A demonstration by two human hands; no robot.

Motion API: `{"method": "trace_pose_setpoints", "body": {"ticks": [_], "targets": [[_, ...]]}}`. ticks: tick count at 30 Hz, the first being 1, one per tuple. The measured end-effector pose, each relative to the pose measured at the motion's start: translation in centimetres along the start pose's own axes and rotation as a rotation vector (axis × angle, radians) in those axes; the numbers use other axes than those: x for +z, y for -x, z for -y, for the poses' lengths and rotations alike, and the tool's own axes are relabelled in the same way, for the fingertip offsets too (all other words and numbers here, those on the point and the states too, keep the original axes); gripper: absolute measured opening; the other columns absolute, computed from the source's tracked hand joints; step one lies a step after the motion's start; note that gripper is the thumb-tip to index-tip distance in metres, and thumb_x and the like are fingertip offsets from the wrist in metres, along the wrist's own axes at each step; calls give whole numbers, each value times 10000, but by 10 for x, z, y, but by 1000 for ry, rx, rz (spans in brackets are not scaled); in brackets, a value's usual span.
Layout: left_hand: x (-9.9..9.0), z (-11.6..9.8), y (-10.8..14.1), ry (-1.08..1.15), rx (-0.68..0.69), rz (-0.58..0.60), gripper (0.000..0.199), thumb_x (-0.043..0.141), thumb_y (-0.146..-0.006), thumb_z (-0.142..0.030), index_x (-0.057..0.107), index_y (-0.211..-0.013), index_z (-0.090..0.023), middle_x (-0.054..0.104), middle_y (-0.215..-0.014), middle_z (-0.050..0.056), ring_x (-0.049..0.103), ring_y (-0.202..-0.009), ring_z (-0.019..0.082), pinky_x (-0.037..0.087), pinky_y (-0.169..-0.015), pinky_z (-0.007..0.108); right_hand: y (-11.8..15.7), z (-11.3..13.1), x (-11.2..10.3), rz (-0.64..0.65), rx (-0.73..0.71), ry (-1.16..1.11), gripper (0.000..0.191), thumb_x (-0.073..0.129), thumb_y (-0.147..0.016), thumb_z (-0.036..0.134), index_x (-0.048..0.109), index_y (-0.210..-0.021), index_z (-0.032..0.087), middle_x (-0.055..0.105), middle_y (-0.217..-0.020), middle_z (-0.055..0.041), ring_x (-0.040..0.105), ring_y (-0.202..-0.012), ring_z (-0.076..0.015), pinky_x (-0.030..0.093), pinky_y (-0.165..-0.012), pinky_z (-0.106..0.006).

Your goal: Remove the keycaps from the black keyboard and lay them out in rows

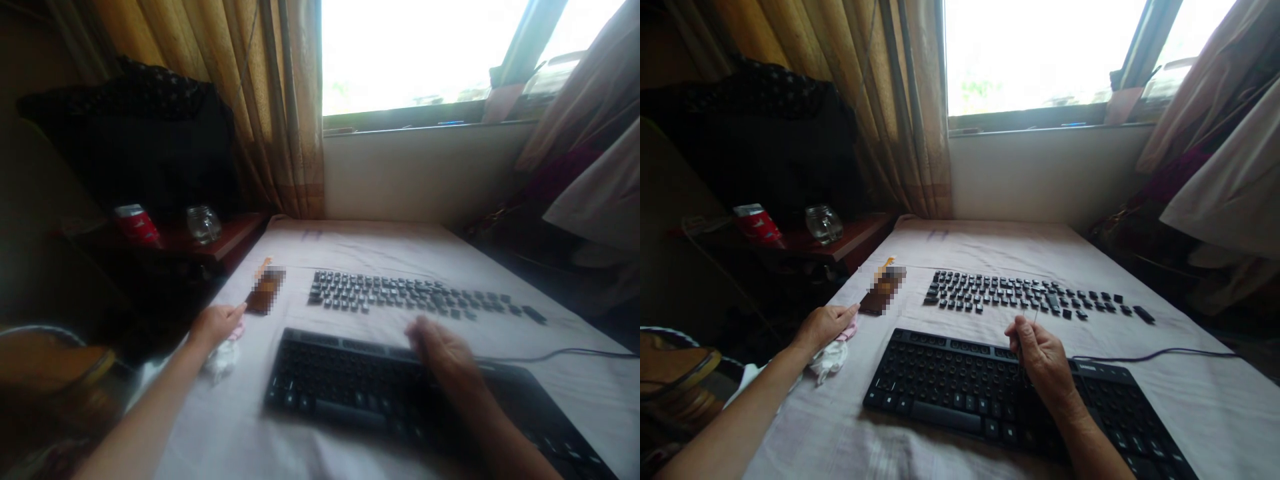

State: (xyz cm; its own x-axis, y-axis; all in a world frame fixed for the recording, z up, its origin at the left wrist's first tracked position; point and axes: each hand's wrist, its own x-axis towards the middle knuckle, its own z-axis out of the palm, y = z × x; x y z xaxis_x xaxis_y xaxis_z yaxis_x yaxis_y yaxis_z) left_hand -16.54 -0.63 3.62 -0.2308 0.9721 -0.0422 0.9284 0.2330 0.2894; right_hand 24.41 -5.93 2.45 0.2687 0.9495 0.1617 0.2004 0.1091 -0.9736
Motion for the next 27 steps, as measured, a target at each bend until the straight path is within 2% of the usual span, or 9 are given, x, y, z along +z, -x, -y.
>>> {"method": "trace_pose_setpoints", "body": {"ticks": [8, 13, 15, 18, 20, 23, 27], "targets": [[-9, -5, -2, -29, -30, -49, 298, 624, -939, -357, 611, -1186, -191, 636, -1195, 74, 645, -1036, 242, 545, -856, 424, -2, -6, 1, -23, -29, 25, 660, 528, -719, 826, 618, -615, 181, 501, -472, 5, 408, -395, -109, 339, -371, -227], [-22, 2, -10, 98, 27, 50, 284, 616, -946, -342, 613, -1174, -172, 638, -1189, 75, 651, -1006, 231, 551, -846, 428, -1, -3, 1, -34, -40, 36, 657, 530, -720, 825, 625, -610, 184, 487, -452, 11, 405, -388, -111, 347, -368, -230], [-31, 7, -15, 208, 79, 110, 227, 636, -928, -344, 662, -1058, -159, 683, -1065, 48, 666, -946, 221, 550, -824, 398, 0, 2, 1, -14, -34, 27, 663, 547, -694, 836, 628, -607, 183, 493, -453, 9, 408, -388, -111, 349, -369, -232], [-49, 17, -24, 428, 153, 193, 199, 731, -823, -380, 716, -830, -182, 709, -780, -5, 683, -803, 217, 536, -736, 310, 2, 12, 2, 15, -7, -2, 684, 583, -625, 863, 627, -592, 181, 494, -452, 10, 405, -385, -107, 337, -364, -232], [-59, 24, -29, 580, 157, 212, 212, 765, -777, -392, 724, -803, -186, 694, -693, -6, 669, -698, 197, 524, -660, 279, 4, 18, 3, 24, 7, -22, 693, 605, -586, 872, 628, -585, 179, 494, -452, 12, 409, -388, -106, 333, -366, -229], [-64, 33, -36, 798, 113, 173, 251, 676, -884, -385, 691, -968, -149, 699, -841, 28, 659, -707, 167, 546, -664, 307, 5, 20, 5, 35, 17, -31, 694, 622, -567, 870, 633, -592, 177, 493, -452, 16, 411, -391, -102, 333, -372, -226], [-48, 30, -46, 1068, 54, 95, 318, 604, -955, -339, 582, -1221, -166, 627, -1203, 85, 655, -982, 221, 564, -821, 425, 4, 10, 6, 15, 8, -31, 677, 609, -616, 852, 631, -603, 176, 503, -462, 15, 418, -393, -103, 349, -381, -230]]}}
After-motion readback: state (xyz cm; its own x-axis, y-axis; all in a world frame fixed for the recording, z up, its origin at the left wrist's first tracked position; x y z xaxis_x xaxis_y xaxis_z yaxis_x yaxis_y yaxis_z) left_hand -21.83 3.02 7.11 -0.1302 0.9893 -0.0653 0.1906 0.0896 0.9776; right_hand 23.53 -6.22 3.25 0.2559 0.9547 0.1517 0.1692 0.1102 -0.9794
